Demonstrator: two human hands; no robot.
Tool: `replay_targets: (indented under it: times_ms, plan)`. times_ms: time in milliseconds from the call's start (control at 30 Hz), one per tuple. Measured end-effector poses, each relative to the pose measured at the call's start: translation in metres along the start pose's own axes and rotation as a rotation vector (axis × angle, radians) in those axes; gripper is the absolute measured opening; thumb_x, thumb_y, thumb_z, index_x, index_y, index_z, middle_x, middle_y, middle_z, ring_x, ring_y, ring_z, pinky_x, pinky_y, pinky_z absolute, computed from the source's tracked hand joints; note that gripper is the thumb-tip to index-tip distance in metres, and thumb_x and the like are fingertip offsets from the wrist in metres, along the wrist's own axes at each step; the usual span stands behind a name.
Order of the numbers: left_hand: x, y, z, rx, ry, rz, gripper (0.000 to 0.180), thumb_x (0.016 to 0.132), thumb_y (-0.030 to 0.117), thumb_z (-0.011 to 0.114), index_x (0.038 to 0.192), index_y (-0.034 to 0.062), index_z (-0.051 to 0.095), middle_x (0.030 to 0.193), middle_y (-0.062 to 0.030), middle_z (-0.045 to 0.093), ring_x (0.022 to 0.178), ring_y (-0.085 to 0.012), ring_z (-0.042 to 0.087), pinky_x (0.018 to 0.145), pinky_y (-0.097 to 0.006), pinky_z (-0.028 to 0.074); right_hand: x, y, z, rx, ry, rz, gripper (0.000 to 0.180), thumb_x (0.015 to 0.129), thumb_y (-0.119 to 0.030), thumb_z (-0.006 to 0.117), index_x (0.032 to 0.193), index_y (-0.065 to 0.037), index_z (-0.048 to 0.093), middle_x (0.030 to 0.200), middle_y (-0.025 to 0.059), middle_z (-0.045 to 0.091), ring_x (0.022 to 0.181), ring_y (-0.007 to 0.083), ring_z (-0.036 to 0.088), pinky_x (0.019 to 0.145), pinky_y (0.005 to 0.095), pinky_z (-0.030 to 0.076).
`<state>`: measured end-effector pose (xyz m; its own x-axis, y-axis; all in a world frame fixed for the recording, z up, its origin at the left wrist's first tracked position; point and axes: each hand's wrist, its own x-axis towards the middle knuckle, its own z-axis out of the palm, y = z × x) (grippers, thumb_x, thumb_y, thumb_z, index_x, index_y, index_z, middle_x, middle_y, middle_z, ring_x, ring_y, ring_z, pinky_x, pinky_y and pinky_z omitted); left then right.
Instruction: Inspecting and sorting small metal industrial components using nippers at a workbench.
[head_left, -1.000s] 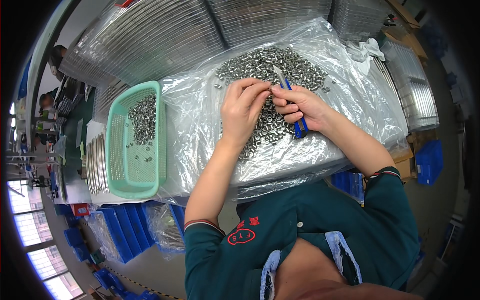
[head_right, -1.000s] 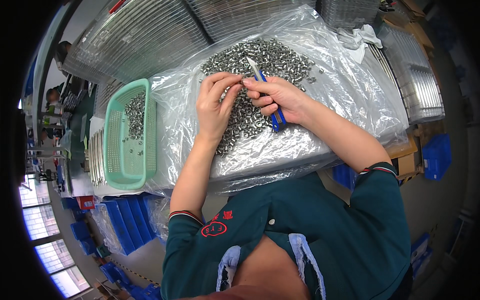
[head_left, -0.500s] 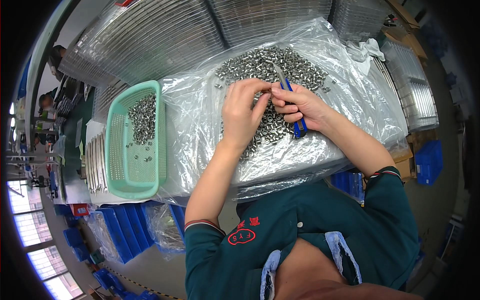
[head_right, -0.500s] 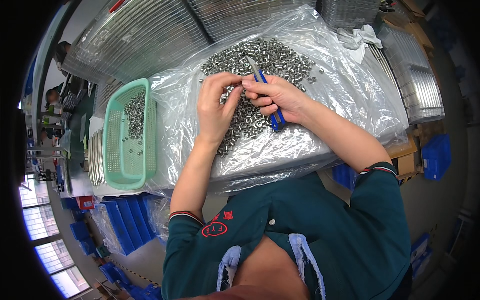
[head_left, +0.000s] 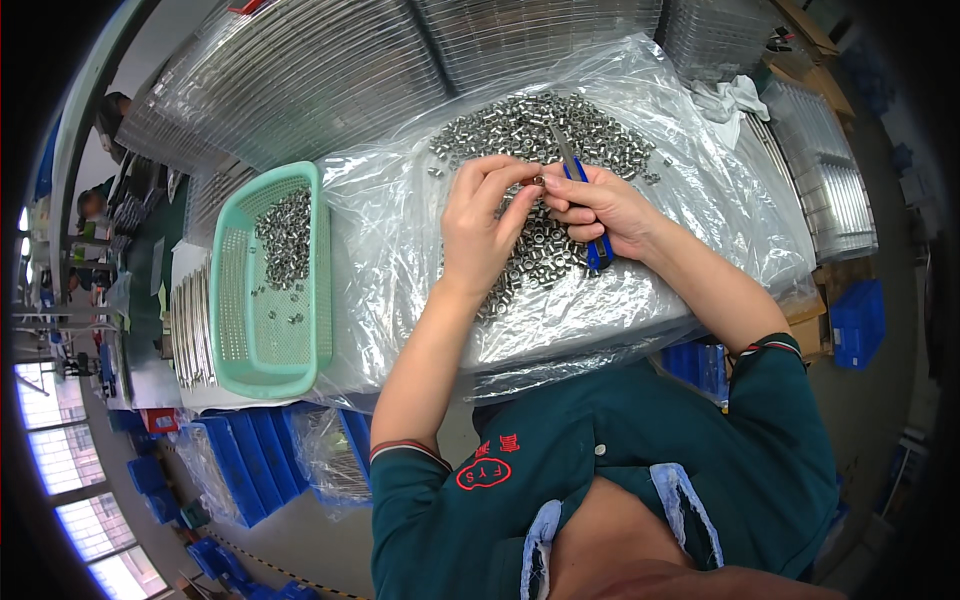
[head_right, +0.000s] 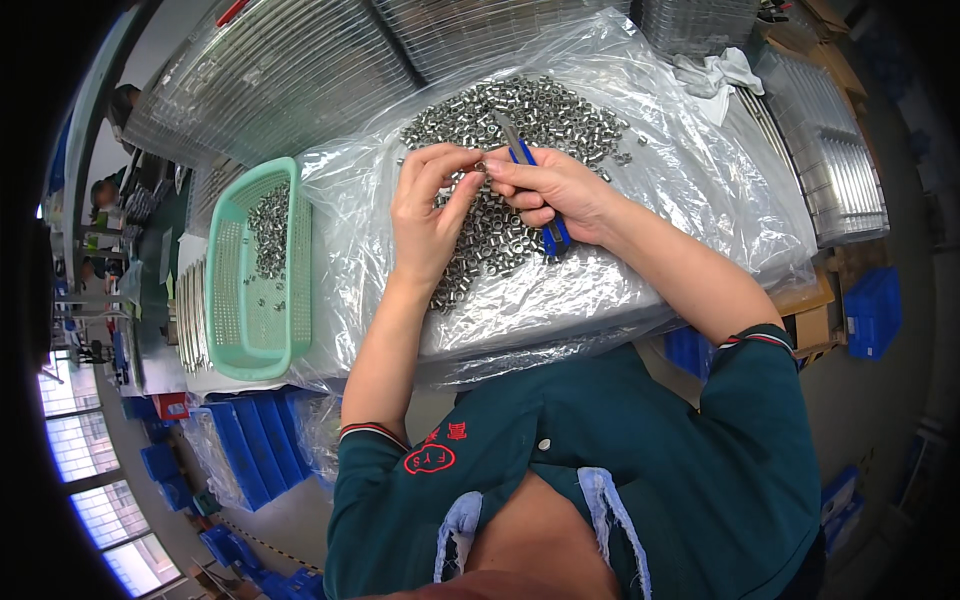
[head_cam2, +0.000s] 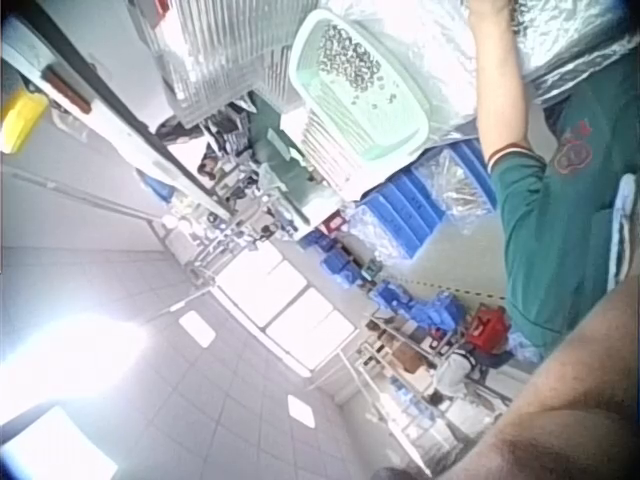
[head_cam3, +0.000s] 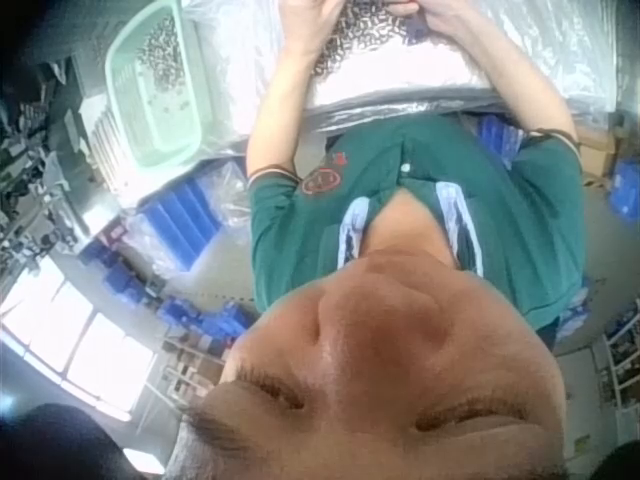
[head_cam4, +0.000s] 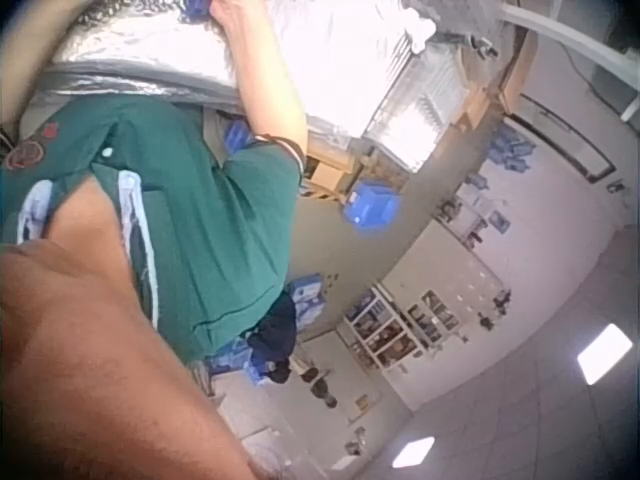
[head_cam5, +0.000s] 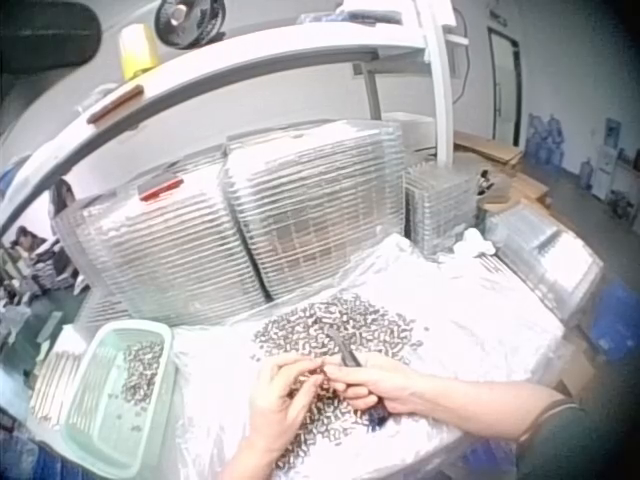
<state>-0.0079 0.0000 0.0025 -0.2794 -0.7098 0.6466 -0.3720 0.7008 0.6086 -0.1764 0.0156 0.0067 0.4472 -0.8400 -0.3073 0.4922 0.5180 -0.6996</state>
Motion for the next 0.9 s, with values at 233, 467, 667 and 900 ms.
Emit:
replay_targets:
  times_ms: [233, 467, 667, 900]
  plan:
    - [0.0002, 0.0016, -0.0001, 0.002, -0.025, 0.0, 0.019, 0.075, 0.004, 0.064, 0.094, 0.006, 0.063, 0.093, -0.0064, 0.057, 0.083, -0.016, 0.055, 0.065, -0.025, 0.045, 0.0004, 0.0004, -0.0013, 0.008, -0.011, 0.001, 0.013, 0.086, -0.018, 0.056, 0.089, -0.007, 0.051, 0.069, -0.0041, 0.047, 0.047, -0.0028, 0.035, 0.035, 0.0111, 0.027]
    - [-0.0011, -0.0009, 0.0013, -0.013, -0.031, -0.018, 0.018, 0.075, 0.003, 0.064, 0.092, 0.0058, 0.063, 0.093, -0.0063, 0.057, 0.083, -0.016, 0.055, 0.065, -0.025, 0.045, -0.001, 0.001, 0.0015, -0.01, -0.022, -0.02, 0.017, 0.085, -0.022, 0.058, 0.086, -0.007, 0.051, 0.068, -0.0047, 0.046, 0.047, -0.0028, 0.035, 0.035, 0.0113, 0.026]
    - [-0.0005, 0.0007, 0.0032, -0.019, -0.04, 0.004, 0.022, 0.073, 0.004, 0.066, 0.094, 0.0047, 0.06, 0.093, -0.0066, 0.057, 0.082, -0.0161, 0.056, 0.065, -0.025, 0.044, 0.0002, 0.0007, -0.001, 0.018, -0.033, 0.004, 0.022, 0.088, -0.025, 0.053, 0.094, -0.004, 0.053, 0.067, -0.0056, 0.045, 0.047, -0.0026, 0.033, 0.035, 0.0117, 0.025]
    - [-0.0006, -0.0008, 0.0013, -0.069, -0.042, 0.006, 0.02, 0.076, 0.005, 0.064, 0.095, 0.0041, 0.059, 0.092, -0.0065, 0.057, 0.078, -0.0146, 0.056, 0.064, -0.024, 0.044, 0.0019, 0.0016, -0.0006, 0.025, -0.067, 0.038, 0.029, 0.09, -0.024, 0.049, 0.106, 0.0, 0.053, 0.066, -0.0066, 0.044, 0.047, -0.0027, 0.033, 0.035, 0.0119, 0.025]
